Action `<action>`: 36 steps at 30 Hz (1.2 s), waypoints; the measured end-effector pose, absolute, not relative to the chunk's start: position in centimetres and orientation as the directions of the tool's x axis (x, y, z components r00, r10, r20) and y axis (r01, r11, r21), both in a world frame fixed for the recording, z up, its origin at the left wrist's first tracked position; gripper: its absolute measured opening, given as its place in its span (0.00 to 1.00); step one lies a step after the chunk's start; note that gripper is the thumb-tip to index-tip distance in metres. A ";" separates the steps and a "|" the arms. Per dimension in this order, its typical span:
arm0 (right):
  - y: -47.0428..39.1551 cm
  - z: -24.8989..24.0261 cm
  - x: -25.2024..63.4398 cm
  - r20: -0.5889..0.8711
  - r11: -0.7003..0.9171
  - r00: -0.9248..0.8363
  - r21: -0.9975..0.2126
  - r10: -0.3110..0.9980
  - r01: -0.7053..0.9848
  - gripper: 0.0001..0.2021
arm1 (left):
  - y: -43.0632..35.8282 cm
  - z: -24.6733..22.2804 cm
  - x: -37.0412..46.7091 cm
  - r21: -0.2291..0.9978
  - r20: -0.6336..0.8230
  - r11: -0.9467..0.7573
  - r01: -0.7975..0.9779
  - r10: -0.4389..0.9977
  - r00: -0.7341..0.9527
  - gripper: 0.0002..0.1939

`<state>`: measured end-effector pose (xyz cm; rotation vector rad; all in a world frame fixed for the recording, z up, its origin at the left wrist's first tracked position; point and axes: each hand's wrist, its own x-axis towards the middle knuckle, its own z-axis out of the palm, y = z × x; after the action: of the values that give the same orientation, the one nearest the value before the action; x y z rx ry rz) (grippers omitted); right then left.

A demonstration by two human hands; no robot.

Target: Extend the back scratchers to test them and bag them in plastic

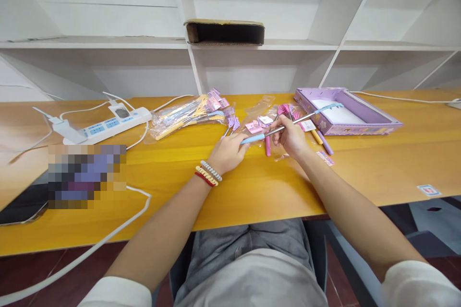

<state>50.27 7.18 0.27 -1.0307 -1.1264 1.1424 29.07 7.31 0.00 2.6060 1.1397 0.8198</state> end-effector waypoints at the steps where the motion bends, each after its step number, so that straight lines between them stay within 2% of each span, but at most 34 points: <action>1: 7.2 0.2 50.2 0.127 0.134 0.066 -0.984 0.990 -0.120 0.22 | 7.3 0.0 29.1 0.367 0.411 -0.692 0.621 0.720 0.559 0.13; 5: 6.9 0.4 49.8 0.097 0.105 0.066 -0.986 0.993 -0.132 0.23 | 7.2 -0.2 29.2 0.387 0.425 -0.706 0.593 0.707 0.565 0.14; 11: 6.4 0.9 49.6 0.095 0.092 -0.002 -0.967 0.995 -0.237 0.20 | 7.0 -0.1 29.6 0.509 0.458 -0.685 0.521 0.728 0.510 0.15; 17: 6.1 1.0 49.2 0.066 0.057 -0.038 -0.981 0.997 -0.186 0.18 | 7.0 -0.1 29.5 0.625 0.396 -0.595 0.506 0.799 0.451 0.16; 27: 5.9 0.6 49.1 0.111 0.095 -0.069 -0.975 0.991 -0.203 0.15 | 6.9 0.0 29.3 0.679 0.369 -0.599 0.424 0.778 0.508 0.16; 31: 5.8 0.6 49.1 0.126 0.117 -0.037 -0.973 0.991 -0.201 0.15 | 6.9 0.2 29.4 0.741 0.316 -0.559 0.371 0.778 0.542 0.16; 36: 5.7 0.1 48.7 0.129 0.123 -0.027 -0.981 0.991 -0.150 0.16 | 6.1 0.9 30.0 0.837 0.149 -0.433 0.333 0.767 0.624 0.17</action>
<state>48.70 5.66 0.14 -0.9899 -1.1829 1.2085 30.01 6.14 0.93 2.0258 0.8625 0.6711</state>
